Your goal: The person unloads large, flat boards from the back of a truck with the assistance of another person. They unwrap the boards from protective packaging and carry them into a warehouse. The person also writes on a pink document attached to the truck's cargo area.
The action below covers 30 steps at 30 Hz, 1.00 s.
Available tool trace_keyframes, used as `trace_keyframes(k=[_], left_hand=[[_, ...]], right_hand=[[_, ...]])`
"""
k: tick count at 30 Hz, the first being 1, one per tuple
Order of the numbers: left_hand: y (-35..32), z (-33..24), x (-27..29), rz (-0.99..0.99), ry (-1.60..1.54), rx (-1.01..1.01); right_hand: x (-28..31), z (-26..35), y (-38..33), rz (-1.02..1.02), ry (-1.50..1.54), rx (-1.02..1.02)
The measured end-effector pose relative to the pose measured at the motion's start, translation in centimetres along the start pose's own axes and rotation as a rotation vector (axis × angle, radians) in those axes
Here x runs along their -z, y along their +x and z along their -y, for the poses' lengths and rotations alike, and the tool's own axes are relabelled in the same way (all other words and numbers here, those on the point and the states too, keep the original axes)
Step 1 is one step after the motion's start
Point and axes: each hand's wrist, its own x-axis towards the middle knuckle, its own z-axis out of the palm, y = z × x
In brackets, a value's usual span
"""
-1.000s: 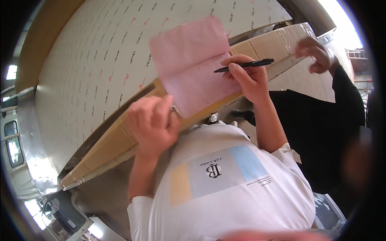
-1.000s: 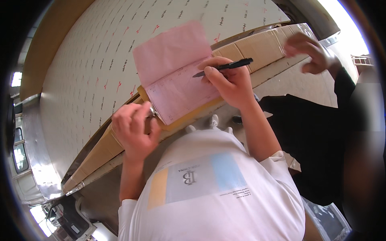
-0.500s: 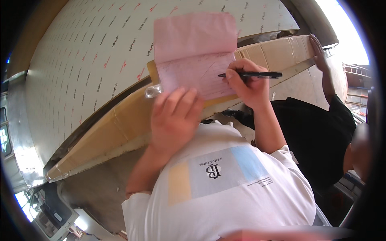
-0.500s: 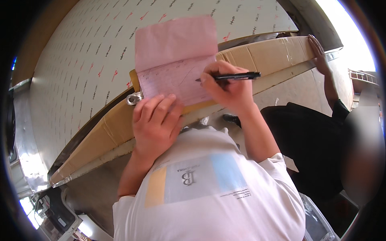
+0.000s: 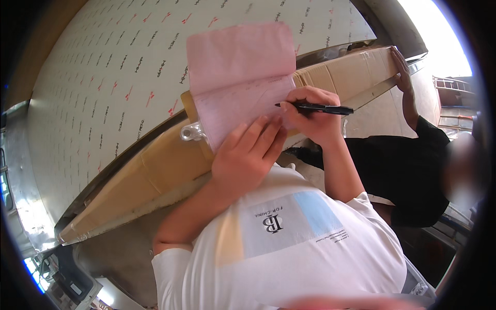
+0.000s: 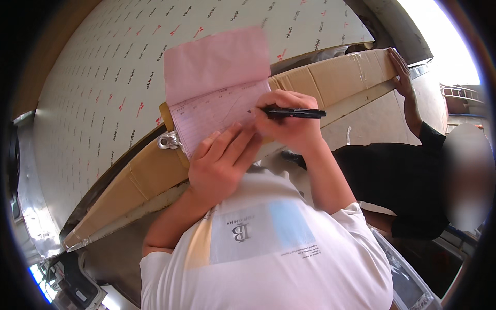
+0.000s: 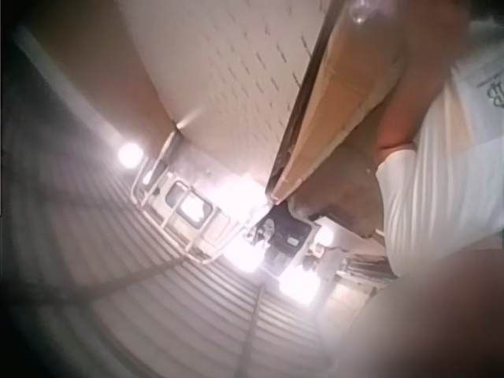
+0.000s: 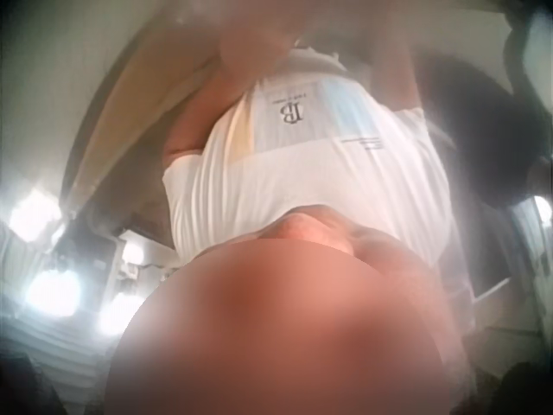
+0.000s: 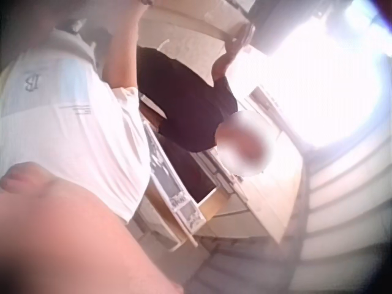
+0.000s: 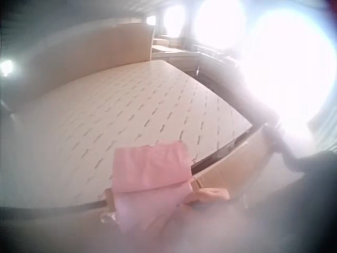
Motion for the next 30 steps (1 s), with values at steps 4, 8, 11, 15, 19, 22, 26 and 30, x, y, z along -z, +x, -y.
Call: trace_keyframes(k=[4,8,11,15,19,22,26,30], left_hand=[[0.11,0.04,0.05,0.009,-0.006,-0.002],[0.02,0.03,-0.02,0.016,-0.021,0.007],[0.1,0.07,0.06,0.013,-0.014,0.012],[0.26,0.12,0.03,-0.001,0.009,0.013],[0.16,0.02,-0.19,-0.003,-0.019,0.013],[0.14,0.0,-0.01,0.015,-0.014,0.011],[0.08,-0.08,-0.06,0.011,-0.005,0.015],[0.1,-0.05,-0.18,0.001,0.007,0.014]], right_hand=[[-0.23,-0.05,0.02,-0.017,-0.068,0.068],[-0.41,-0.12,0.0,-0.028,-0.078,0.083],[-0.56,-0.08,0.16,-0.027,-0.063,0.096],[-0.47,0.01,0.23,-0.024,-0.047,0.096],[-0.48,-0.6,0.24,-0.022,-0.06,0.14],[-0.49,-0.39,0.1,-0.036,-0.044,0.124],[-0.55,-0.57,0.1,-0.021,-0.02,0.152],[-0.43,-0.62,0.09,-0.024,-0.041,0.152]])
